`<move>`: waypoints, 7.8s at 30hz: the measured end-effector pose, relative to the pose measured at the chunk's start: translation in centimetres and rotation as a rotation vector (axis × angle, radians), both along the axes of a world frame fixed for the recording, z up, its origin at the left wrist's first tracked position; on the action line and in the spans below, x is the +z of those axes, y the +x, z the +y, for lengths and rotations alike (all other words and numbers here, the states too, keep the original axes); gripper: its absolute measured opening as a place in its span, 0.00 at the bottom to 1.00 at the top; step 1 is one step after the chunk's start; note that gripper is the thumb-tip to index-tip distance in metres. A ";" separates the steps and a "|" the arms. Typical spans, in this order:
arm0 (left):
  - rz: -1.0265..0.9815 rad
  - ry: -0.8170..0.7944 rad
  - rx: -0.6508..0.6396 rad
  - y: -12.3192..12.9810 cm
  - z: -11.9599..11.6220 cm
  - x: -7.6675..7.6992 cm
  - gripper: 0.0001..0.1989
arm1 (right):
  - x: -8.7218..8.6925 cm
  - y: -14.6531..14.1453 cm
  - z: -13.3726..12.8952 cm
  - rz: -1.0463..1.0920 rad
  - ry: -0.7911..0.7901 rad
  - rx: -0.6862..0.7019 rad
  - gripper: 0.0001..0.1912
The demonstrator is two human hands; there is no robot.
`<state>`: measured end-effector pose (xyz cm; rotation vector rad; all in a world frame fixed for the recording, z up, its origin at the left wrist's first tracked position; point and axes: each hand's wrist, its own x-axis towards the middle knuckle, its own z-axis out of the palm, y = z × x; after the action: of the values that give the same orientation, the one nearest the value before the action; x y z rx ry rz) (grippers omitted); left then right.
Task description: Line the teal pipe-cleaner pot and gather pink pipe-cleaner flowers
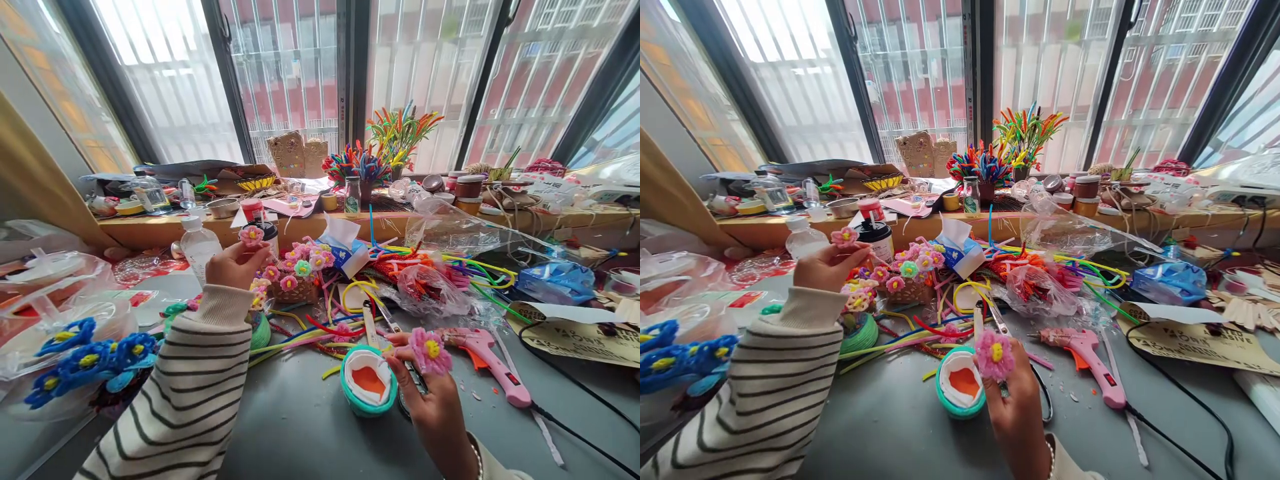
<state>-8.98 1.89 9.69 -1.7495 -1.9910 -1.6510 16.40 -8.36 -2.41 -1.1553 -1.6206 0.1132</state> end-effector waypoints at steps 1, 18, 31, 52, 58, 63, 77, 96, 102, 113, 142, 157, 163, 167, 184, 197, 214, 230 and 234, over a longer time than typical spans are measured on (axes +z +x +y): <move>0.069 -0.048 0.012 -0.1 0.6 0.0 0.13 | -0.1 0.0 0.0 -0.005 0.003 -0.002 0.07; 0.748 -0.598 0.091 0.7 3.8 -2.0 0.15 | -0.9 0.0 0.2 -0.009 -0.021 0.022 0.09; 0.828 -0.295 -0.260 4.6 1.5 1.2 0.19 | -0.5 0.3 0.2 -0.046 -0.041 0.045 0.09; -0.110 -0.014 -0.676 7.6 -7.1 -0.1 0.18 | 1.3 -0.1 -0.3 0.119 -0.117 0.112 0.06; -0.229 -0.184 -0.847 10.3 -7.2 -4.1 0.18 | 1.7 -0.3 -0.4 0.149 -0.200 0.141 0.09; -0.287 -0.183 -0.827 11.3 -8.1 -4.3 0.18 | 1.9 -0.4 -0.5 0.150 -0.239 0.165 0.09; -0.657 -0.243 -0.910 12.6 -8.5 -5.8 0.14 | 1.9 -0.3 -0.6 0.068 -0.073 0.067 0.06; -0.460 -0.243 -0.956 11.7 -6.5 -7.4 0.11 | 1.3 0.0 -0.6 0.035 -0.114 0.074 0.08; -0.328 -0.126 -0.889 11.9 -6.9 -7.7 0.09 | 1.4 -0.2 -0.3 0.003 -0.052 0.103 0.06; -0.209 -0.107 -0.971 11.7 -7.1 -7.3 0.09 | 1.7 -0.3 -0.3 -0.015 -0.016 0.140 0.05; 1.145 -0.681 -0.173 3.8 -2.5 -7.6 0.21 | 2.3 0.9 -0.1 0.437 -0.591 0.468 0.11; 0.745 -0.041 -0.221 0.7 -1.4 -4.5 0.14 | 2.4 0.7 0.1 0.417 -0.594 0.472 0.12; 0.239 -0.086 -0.095 1.8 0.5 -0.6 0.15 | 2.2 0.8 0.1 0.420 -0.593 0.471 0.12; -0.009 -0.133 -0.294 1.8 2.9 0.0 0.17 | 2.2 0.7 0.0 0.401 -0.595 0.469 0.12; 0.698 -0.456 -0.086 2.1 5.9 0.1 0.15 | 2.6 0.5 0.0 0.362 -0.563 0.410 0.13; 0.604 -0.452 -0.101 1.9 6.9 0.0 0.16 | 2.3 0.3 0.1 0.319 -0.586 0.434 0.14; 0.717 -0.574 -0.090 2.2 7.0 -0.3 0.21 | 2.2 0.3 0.3 0.330 -0.587 0.415 0.14; 0.119 0.299 -0.083 4.2 -4.9 5.0 0.14 | 2.2 0.3 0.1 0.362 -0.535 0.394 0.12; -0.335 0.173 -0.591 6.6 -6.7 0.6 0.19 | 2.4 0.4 0.0 0.322 -0.479 0.385 0.11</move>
<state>-2.39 -4.77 10.29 -2.2562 -1.4244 -2.3361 16.79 -8.35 0.02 -1.0877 -1.5441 0.9319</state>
